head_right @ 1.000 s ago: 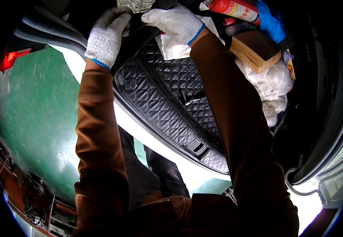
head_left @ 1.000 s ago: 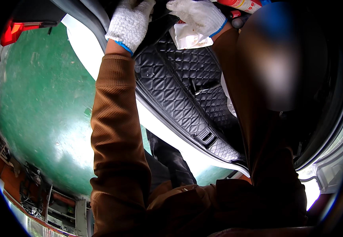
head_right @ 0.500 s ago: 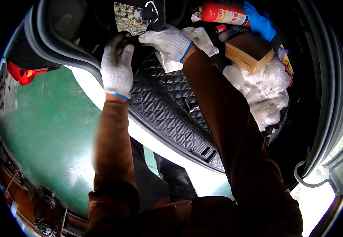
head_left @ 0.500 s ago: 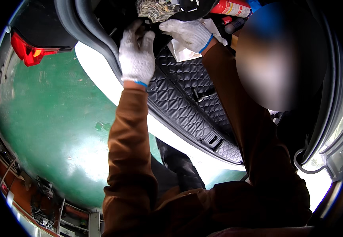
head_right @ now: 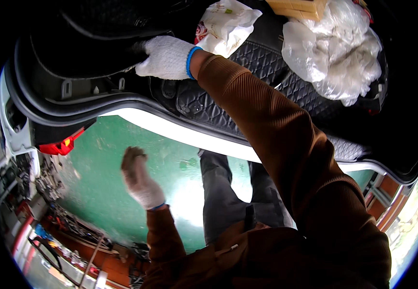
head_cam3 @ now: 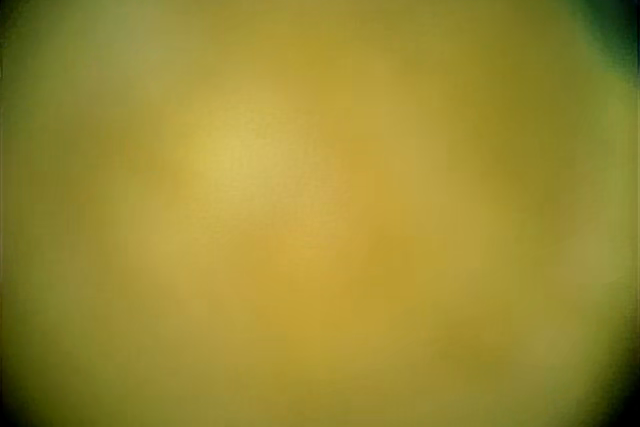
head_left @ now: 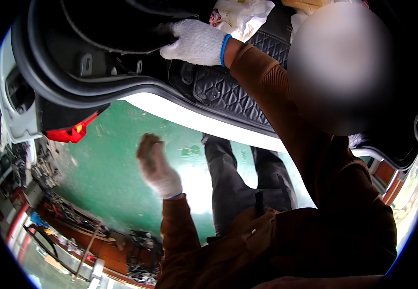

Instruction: The person removes a tail light assembly from a white car, then reinstalls it into the trunk area. They use a socket wrench to tighten fasteners and adjust the trunk liner to fit the assembly. The person handles the tail light and trunk liner throughout the process.

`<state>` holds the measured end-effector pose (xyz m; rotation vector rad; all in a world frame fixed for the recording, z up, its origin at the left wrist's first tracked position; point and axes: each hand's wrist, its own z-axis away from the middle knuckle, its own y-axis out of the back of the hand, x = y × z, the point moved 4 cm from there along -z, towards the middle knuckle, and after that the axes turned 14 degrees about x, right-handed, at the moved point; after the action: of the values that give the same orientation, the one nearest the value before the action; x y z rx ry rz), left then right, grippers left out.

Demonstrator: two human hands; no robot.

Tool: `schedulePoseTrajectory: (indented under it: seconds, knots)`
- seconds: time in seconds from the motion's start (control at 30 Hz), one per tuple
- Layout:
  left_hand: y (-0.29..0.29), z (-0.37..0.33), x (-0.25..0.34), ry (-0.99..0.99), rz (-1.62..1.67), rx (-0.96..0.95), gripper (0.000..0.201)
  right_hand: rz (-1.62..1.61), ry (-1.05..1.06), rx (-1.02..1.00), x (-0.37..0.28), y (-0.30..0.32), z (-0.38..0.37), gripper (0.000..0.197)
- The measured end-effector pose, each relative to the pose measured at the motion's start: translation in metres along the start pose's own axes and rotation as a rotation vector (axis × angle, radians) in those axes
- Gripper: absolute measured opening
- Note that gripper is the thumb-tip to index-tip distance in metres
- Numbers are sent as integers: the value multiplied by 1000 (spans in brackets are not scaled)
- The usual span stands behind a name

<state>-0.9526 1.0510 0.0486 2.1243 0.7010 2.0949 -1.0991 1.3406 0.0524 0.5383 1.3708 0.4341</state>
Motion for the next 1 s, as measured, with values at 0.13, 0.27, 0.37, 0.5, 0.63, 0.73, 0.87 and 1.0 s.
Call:
schedulePoseTrajectory:
  seconds: [0.13,0.27,0.37,0.5,0.63,0.73,0.87,1.0]
  knots:
    - [48,-133,127,-616,-118,-14,24,20,60,174,3,1,13,60]
    - [51,-199,251,-1102,-26,38,37,-51,88,235,-3,-11,20,62]
    - [34,-226,303,-1129,-220,-1,41,-76,124,189,-29,-25,15,63]
    - [-54,-273,280,-1203,-203,-489,47,-19,34,203,-9,-20,27,64]
    - [-49,-292,281,-1343,-386,-570,51,-72,21,201,-17,-26,30,64]
    - [-49,-297,272,-1406,-381,-654,42,-119,-34,188,-17,-25,31,65]
    - [-53,-279,278,-1046,-267,-612,51,-179,30,312,-16,-31,34,62]
    - [-69,-261,283,-845,-173,-607,59,-251,11,390,-1,-39,28,61]
